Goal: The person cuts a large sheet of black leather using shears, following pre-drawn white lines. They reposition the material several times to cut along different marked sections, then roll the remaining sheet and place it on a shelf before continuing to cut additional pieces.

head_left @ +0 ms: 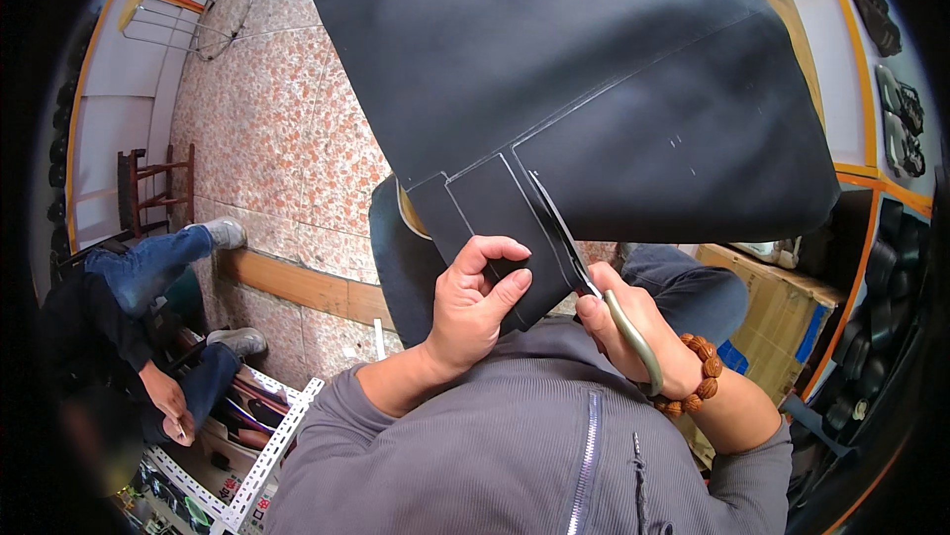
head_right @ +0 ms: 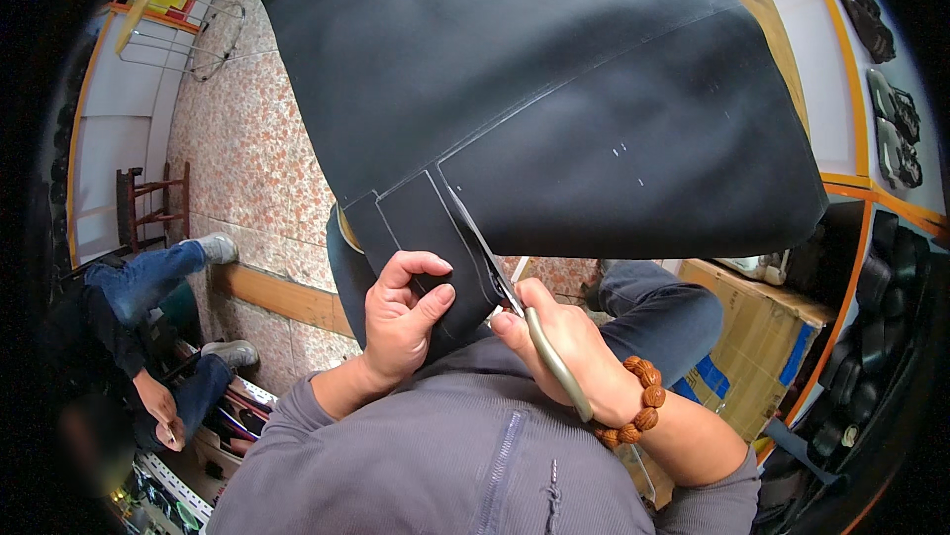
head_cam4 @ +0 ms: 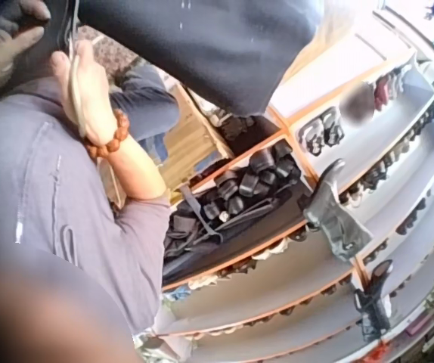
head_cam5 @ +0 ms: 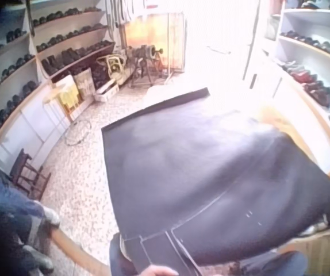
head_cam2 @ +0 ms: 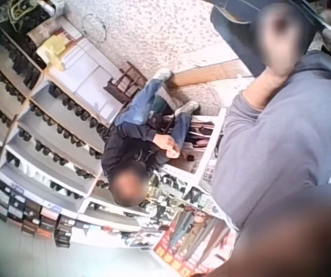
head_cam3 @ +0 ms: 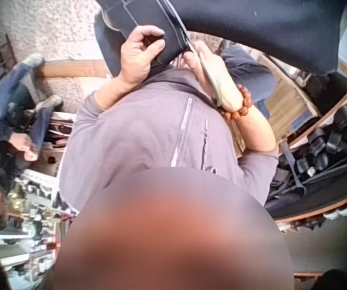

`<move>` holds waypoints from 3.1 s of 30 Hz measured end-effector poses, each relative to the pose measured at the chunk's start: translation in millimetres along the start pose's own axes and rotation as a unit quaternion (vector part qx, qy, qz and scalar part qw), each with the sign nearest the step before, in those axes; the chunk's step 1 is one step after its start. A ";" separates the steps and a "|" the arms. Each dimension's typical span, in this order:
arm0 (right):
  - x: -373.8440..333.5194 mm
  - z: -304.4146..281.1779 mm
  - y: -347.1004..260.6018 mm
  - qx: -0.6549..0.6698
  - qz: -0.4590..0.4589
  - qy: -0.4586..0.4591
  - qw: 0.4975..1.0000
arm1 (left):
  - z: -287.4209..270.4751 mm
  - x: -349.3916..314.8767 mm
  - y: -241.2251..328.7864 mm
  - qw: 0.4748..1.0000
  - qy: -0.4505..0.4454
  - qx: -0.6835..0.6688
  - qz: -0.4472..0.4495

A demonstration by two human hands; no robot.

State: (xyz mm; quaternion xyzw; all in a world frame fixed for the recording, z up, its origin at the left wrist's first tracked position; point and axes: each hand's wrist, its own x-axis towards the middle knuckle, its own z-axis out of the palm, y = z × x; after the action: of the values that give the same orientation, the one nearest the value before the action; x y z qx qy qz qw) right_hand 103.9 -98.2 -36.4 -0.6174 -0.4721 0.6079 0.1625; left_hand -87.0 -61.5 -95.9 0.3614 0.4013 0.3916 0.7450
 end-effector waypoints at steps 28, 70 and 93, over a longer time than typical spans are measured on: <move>-6.3 4.5 0.2 -0.004 -0.004 0.048 0.999 | 1.0 -0.5 1.4 0.999 0.018 0.035 0.026; 10.4 8.1 -5.4 0.036 -0.015 0.079 0.996 | 4.8 -3.4 0.0 0.999 0.042 -0.020 0.024; 4.8 -1.5 -3.4 -0.110 -0.042 0.103 0.988 | 19.1 -4.4 -4.3 0.994 0.077 -0.020 0.069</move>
State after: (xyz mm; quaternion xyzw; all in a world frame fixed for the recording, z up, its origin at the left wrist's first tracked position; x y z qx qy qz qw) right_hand 103.1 -92.2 -36.3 -0.6704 -0.5425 0.4778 0.1668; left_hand -70.6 -71.5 -90.1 0.3421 0.4238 0.4769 0.6899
